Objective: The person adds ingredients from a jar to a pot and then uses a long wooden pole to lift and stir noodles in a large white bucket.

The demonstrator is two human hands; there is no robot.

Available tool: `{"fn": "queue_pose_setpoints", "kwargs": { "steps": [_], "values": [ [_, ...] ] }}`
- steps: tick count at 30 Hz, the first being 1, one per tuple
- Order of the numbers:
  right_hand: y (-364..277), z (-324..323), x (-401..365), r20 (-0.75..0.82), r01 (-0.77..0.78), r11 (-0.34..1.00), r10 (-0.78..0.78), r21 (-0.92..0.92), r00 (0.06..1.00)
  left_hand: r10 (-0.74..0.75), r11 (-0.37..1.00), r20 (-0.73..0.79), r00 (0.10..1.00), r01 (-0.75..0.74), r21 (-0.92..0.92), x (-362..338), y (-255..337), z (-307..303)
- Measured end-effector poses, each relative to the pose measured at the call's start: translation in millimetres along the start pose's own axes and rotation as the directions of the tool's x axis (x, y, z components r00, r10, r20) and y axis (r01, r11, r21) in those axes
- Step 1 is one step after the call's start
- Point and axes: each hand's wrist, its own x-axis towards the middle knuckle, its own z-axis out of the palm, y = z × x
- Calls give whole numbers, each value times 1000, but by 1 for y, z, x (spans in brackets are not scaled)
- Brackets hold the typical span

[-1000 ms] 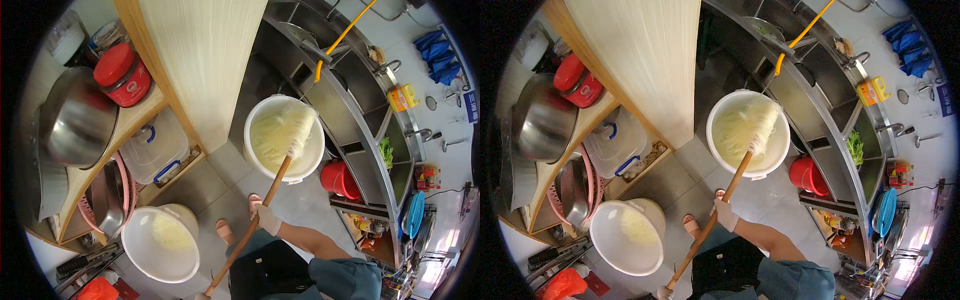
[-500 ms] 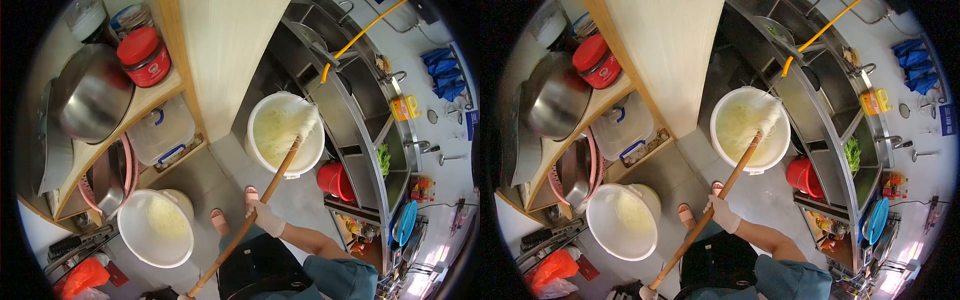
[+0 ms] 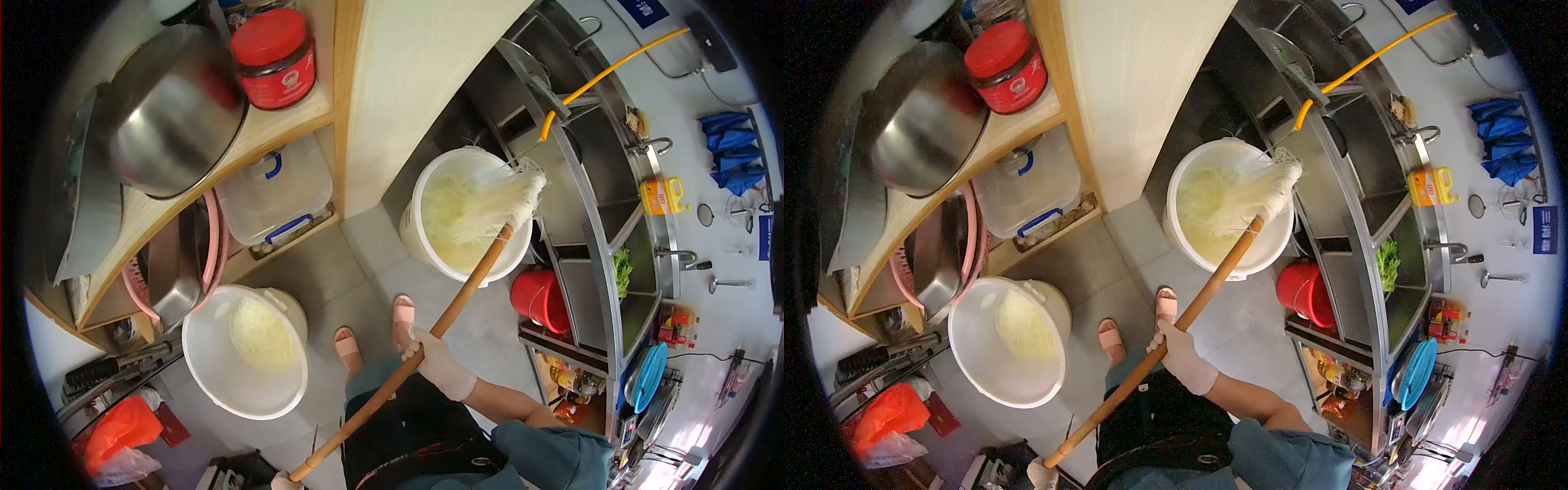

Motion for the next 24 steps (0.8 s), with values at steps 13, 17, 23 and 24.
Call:
{"fn": "queue_pose_setpoints", "kwargs": {
  "steps": [13,17,23,24],
  "values": [
    [-3,-4,19,-19,-11,1000,11,-22,1000,-26,996,16,1000,25,81,16,-8,19],
    [-9,9,27,48,-29,1000,28,13,998,-4,998,-59,998,7,62,15,0,-1],
    [-3,-6,54,125,-107,992,99,61,987,14,996,-182,983,2,84,8,8,-34],
    [-4,-7,51,124,-107,992,98,69,987,41,992,-206,978,-14,129,7,10,-40]
  ]
}}
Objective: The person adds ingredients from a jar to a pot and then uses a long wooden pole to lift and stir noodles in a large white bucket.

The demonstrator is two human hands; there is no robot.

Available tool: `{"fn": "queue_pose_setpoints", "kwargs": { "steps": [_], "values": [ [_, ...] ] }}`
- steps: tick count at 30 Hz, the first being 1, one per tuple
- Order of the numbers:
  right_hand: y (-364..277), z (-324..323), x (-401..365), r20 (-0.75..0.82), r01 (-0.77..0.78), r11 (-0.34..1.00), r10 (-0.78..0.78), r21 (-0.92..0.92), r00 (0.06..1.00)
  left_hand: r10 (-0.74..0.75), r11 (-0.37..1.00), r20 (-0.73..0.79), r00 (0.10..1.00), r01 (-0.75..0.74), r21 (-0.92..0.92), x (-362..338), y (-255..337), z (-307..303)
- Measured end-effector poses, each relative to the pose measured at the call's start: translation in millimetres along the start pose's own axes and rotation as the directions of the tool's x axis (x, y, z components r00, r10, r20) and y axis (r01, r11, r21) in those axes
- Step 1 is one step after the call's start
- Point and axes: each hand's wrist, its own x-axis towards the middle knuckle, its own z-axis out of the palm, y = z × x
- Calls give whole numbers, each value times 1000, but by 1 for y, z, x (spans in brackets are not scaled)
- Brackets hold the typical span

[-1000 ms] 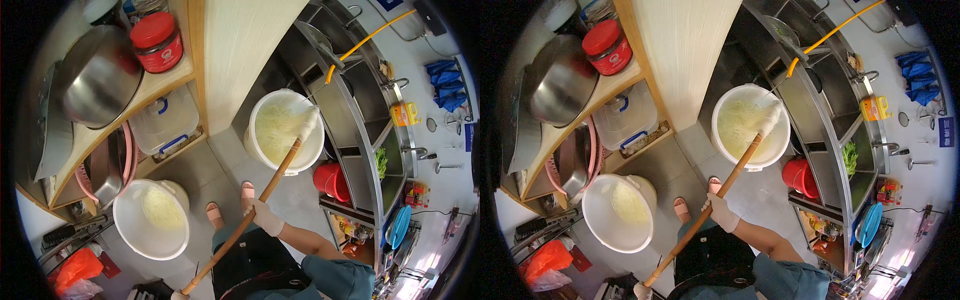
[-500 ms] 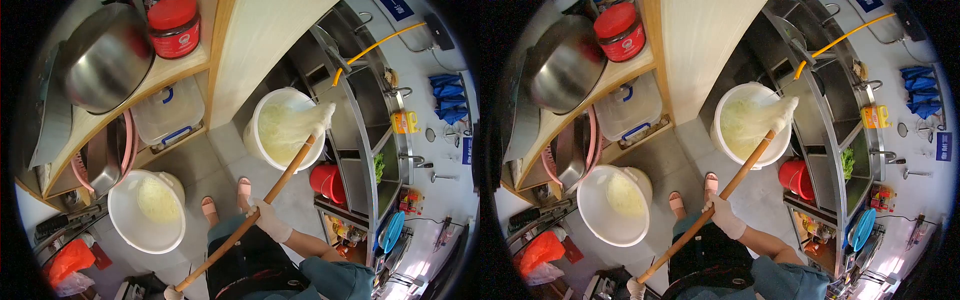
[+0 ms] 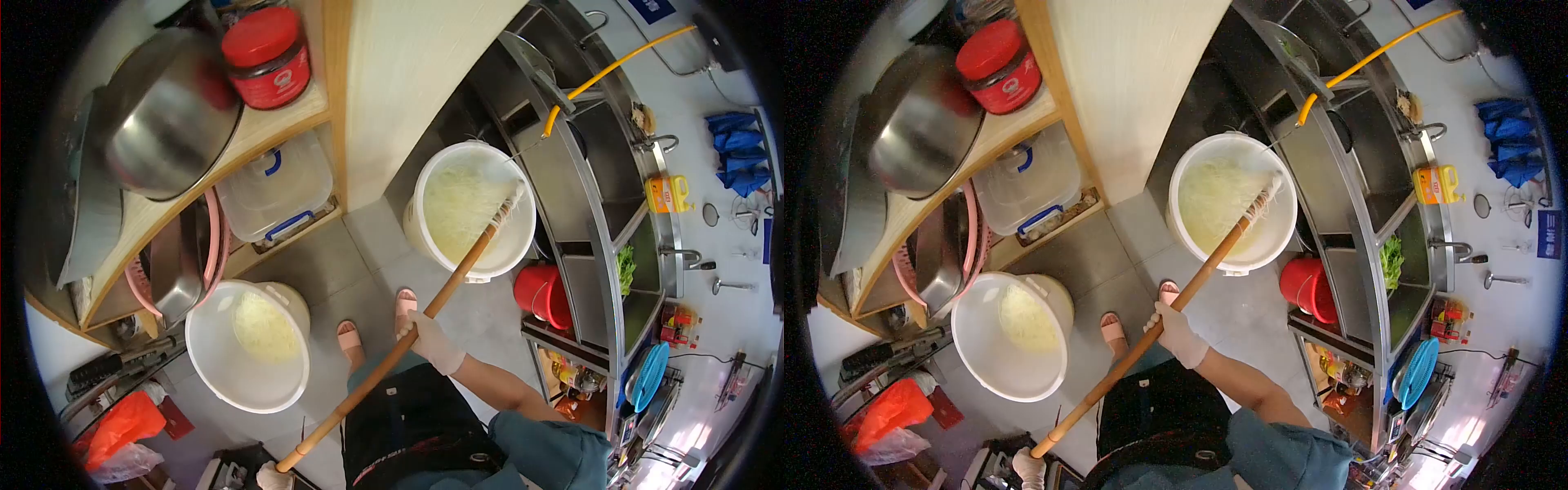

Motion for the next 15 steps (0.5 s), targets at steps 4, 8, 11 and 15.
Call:
{"fn": "queue_pose_setpoints", "kwargs": {
  "steps": [4,8,11,15],
  "values": [
    [-13,25,-3,-43,-24,1000,25,17,999,34,999,-185,982,-38,-19,6,4,-32],
    [-25,52,21,1,-61,997,61,52,998,115,993,-380,918,-106,44,2,53,-119],
    [-38,85,38,52,-147,986,144,80,988,111,990,-498,860,-51,132,-3,74,-168],
    [-73,128,54,68,-195,978,190,77,979,152,978,-550,821,-45,203,-13,126,-227]
  ]
}}
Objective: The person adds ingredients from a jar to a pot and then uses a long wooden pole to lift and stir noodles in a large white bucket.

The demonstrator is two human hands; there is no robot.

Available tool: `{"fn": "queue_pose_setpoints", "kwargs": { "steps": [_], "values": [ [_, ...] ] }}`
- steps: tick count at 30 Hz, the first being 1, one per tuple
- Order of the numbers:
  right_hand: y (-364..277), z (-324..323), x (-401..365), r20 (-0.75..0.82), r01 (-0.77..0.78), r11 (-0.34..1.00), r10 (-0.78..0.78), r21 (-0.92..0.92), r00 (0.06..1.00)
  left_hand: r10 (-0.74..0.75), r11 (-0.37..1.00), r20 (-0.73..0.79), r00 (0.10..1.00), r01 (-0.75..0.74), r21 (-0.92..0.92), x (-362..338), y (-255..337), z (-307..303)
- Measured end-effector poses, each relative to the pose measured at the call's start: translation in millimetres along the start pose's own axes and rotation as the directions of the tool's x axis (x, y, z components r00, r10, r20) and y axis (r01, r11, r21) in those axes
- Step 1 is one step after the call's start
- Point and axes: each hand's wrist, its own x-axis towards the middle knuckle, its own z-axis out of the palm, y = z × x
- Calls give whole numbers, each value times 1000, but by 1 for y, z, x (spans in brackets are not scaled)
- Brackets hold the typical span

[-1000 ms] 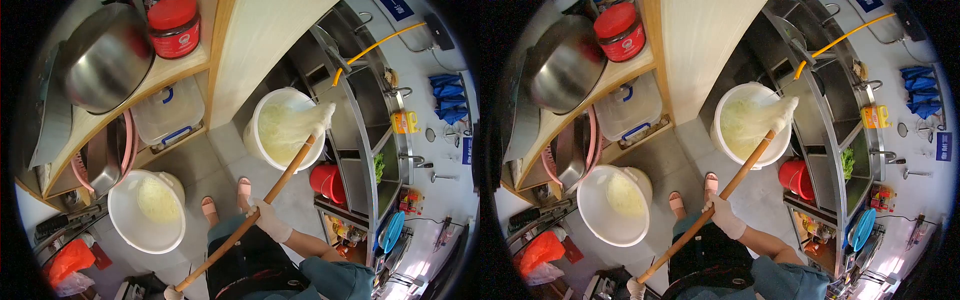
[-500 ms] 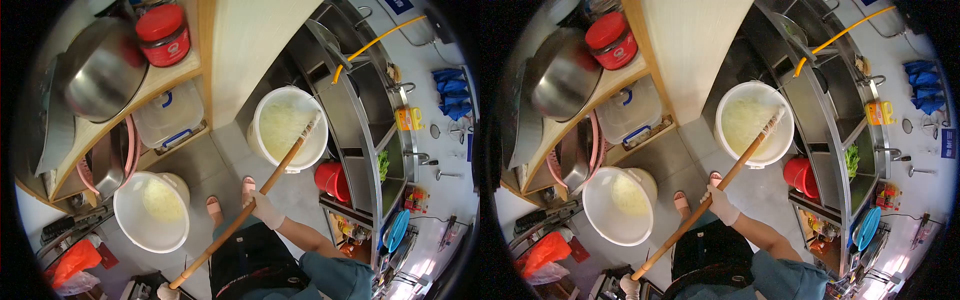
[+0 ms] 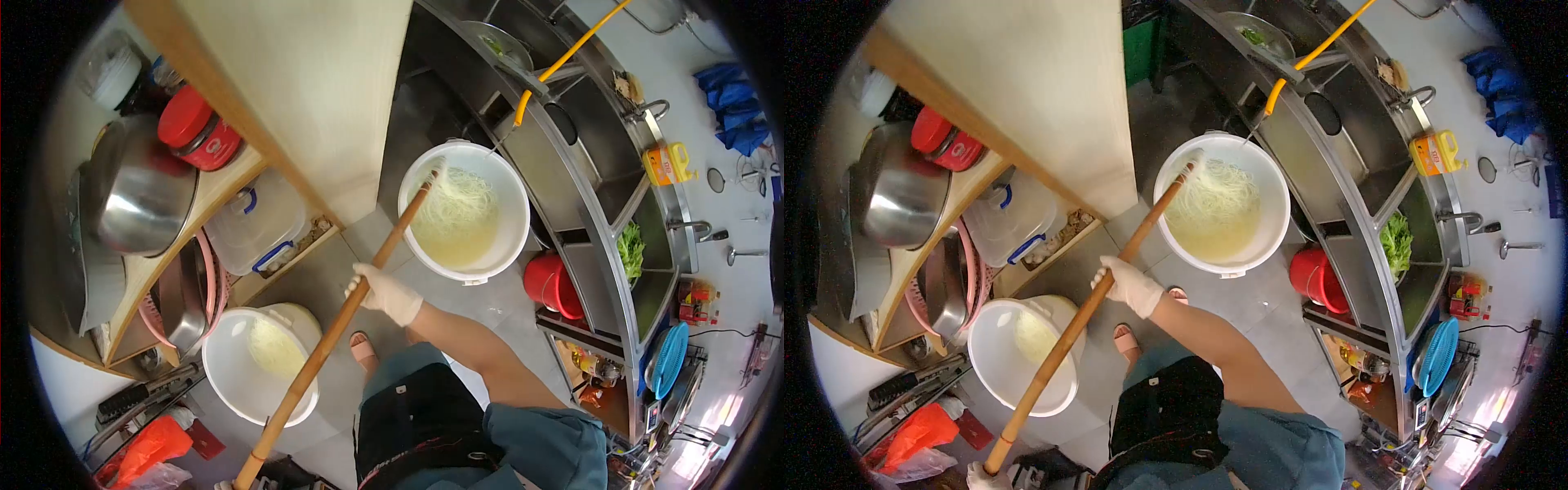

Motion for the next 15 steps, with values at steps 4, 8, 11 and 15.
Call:
{"fn": "queue_pose_setpoints", "kwargs": {
  "steps": [4,8,11,15],
  "values": [
    [-57,-48,37,125,-47,992,32,120,992,323,943,-145,935,-305,134,32,59,-25],
    [-72,-79,33,-38,116,962,-110,247,993,456,871,-80,887,-426,244,69,82,-41],
    [-49,-59,11,-64,70,957,-54,281,996,506,847,-310,805,-396,354,97,69,-80],
    [-32,-30,-11,60,-105,949,92,299,994,517,782,-595,615,-56,621,110,78,-155]
  ]
}}
